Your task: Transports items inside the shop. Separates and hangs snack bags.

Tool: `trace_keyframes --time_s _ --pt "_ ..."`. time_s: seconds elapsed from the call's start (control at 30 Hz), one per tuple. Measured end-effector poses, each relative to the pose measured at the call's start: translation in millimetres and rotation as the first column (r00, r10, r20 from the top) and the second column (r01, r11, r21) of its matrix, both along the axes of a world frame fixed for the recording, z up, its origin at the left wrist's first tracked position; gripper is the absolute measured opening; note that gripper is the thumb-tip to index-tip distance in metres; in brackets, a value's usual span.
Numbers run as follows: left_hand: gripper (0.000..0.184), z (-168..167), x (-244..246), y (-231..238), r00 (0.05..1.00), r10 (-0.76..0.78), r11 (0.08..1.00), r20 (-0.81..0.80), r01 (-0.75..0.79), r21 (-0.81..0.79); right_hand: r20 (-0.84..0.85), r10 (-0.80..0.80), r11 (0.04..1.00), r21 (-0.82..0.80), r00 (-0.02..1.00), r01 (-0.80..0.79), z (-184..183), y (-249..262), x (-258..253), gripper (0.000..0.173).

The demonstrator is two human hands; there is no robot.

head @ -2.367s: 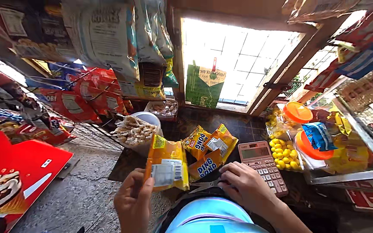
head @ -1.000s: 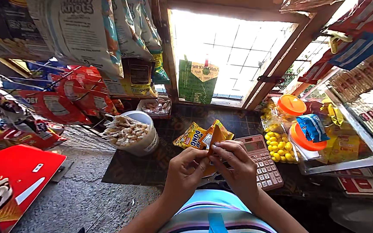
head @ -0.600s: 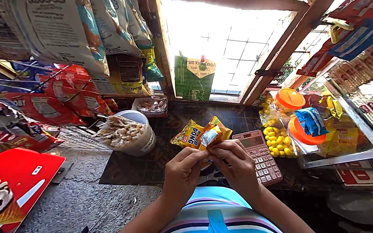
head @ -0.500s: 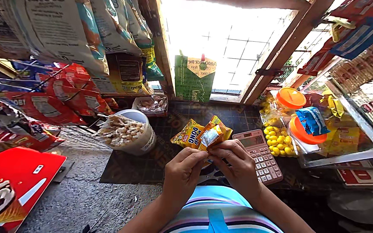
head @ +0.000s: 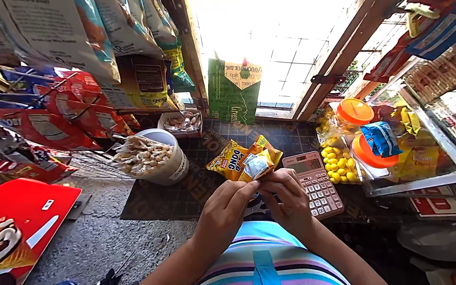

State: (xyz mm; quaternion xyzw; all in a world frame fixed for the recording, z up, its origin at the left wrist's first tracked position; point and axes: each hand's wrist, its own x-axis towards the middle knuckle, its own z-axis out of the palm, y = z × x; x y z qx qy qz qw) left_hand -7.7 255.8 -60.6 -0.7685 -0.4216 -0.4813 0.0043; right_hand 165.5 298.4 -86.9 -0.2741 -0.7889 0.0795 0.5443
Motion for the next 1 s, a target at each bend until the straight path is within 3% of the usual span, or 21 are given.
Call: trace_keyframes --time_s 0.17,0.27,0.37,0.5,0.6,0.7,0.87,1.0 --pt "0.013 6 -11 1 0.998 0.05 0.998 0.028 -0.049 -0.025 0.01 0.064 0.996 -0.064 0.998 -0.063 3 -6 16 0.017" --pt "0.015 15 -24 -1 0.995 0.097 0.993 0.038 -0.094 -0.073 0.196 -0.013 0.977 -0.207 0.981 0.054 3 -11 44 0.016" --pt "0.016 22 -36 -5 0.99 0.138 0.985 0.004 -0.137 -0.104 0.522 0.049 0.928 -0.339 0.852 0.155 -12 -18 64 0.014" --pt "0.019 24 -43 -7 0.988 0.154 0.977 -0.034 -0.157 -0.143 0.702 0.228 0.852 -0.48 0.675 0.211 -24 -26 66 0.026" --pt "0.019 23 -46 -9 0.987 0.152 0.973 -0.046 -0.157 -0.167 0.768 0.196 0.871 -0.422 0.61 0.251 -27 -25 59 0.026" --pt "0.021 20 -51 -13 0.986 0.156 0.969 -0.05 -0.163 -0.187 0.768 0.136 0.912 -0.343 0.625 0.223 -27 -20 56 0.021" --pt "0.023 17 -60 -21 0.982 0.185 0.957 -0.047 -0.191 -0.22 0.799 0.162 0.914 -0.342 0.579 0.217 -29 -17 53 0.042" --pt "0.024 15 -65 -24 0.98 0.195 0.953 -0.036 -0.198 -0.228 0.844 0.149 0.934 -0.291 0.515 0.207 -27 -16 50 0.025"
